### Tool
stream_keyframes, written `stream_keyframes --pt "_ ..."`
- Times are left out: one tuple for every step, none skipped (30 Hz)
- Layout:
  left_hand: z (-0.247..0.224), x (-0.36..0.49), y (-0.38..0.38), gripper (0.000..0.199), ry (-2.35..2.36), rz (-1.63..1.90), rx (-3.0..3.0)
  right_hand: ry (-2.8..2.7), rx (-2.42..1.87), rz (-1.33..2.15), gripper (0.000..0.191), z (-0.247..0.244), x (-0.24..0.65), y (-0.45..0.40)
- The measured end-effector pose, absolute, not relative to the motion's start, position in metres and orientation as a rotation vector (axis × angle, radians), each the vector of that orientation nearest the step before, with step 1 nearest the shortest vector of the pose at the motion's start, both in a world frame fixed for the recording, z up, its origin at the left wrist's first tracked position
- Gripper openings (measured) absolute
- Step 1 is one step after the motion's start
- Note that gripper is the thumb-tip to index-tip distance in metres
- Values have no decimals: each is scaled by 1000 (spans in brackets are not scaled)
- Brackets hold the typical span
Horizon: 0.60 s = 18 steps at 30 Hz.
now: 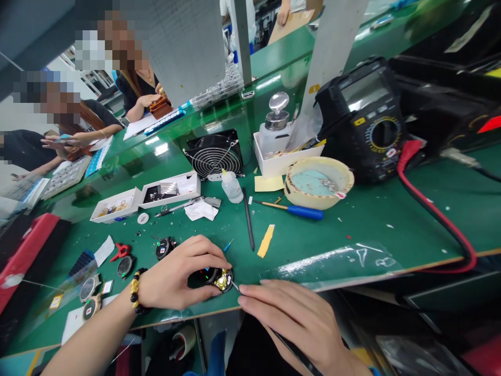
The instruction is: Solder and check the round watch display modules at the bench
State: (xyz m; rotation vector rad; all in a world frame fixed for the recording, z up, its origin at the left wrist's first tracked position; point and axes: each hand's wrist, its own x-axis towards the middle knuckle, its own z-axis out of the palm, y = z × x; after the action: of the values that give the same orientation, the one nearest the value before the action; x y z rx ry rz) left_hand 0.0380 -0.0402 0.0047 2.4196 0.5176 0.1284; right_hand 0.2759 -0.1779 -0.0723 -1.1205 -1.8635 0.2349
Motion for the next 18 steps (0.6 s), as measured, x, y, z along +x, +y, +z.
stream_keyframes --pt "5 38 -40 35 516 127 2417 -1870 -1111 210 36 -73 275 -177" --pt "5 38 -40 35 515 128 2413 -1879 -1091 177 35 -75 274 -176" --pt "5 38 -40 35 514 131 2410 -1877 -1067 133 35 -77 273 -175" --pt "5 38 -40 34 512 135 2405 -1871 -1043 93 35 -80 272 -174" --pt "5 38 -40 35 510 141 2402 -1864 -1021 61 35 -83 271 -173" --pt "6 39 -40 35 506 145 2400 -1854 -1004 33 35 -86 269 -172" --pt "6 39 -40 35 503 146 2399 -1849 -992 11 35 -89 268 -172" --pt "6 39 -40 35 498 143 2398 -1850 -987 -7 34 -91 267 -171" --pt "6 39 -39 35 492 140 2398 -1857 -989 -20 33 -93 266 -171" --pt "6 39 -39 34 486 136 2398 -1871 -992 -27 32 -94 266 -171" --pt "6 40 -39 34 481 133 2397 -1875 -994 -33 31 -95 266 -171" --pt "7 40 -39 34 476 132 2394 -1867 -998 -33 31 -94 265 -171" --pt "7 40 -39 34 473 133 2391 -1854 -999 -31 30 -93 265 -171" --pt "6 40 -38 34 473 132 2388 -1843 -998 -22 31 -92 266 -171" --pt "6 40 -38 34 475 129 2385 -1834 -999 -8 31 -90 266 -171" --pt "6 39 -38 35 476 125 2382 -1827 -1001 15 32 -88 266 -171" --pt "6 39 -38 35 477 120 2379 -1822 -1007 48 33 -85 266 -172" --pt "6 39 -38 35 479 117 2377 -1821 -1017 88 34 -84 267 -173"
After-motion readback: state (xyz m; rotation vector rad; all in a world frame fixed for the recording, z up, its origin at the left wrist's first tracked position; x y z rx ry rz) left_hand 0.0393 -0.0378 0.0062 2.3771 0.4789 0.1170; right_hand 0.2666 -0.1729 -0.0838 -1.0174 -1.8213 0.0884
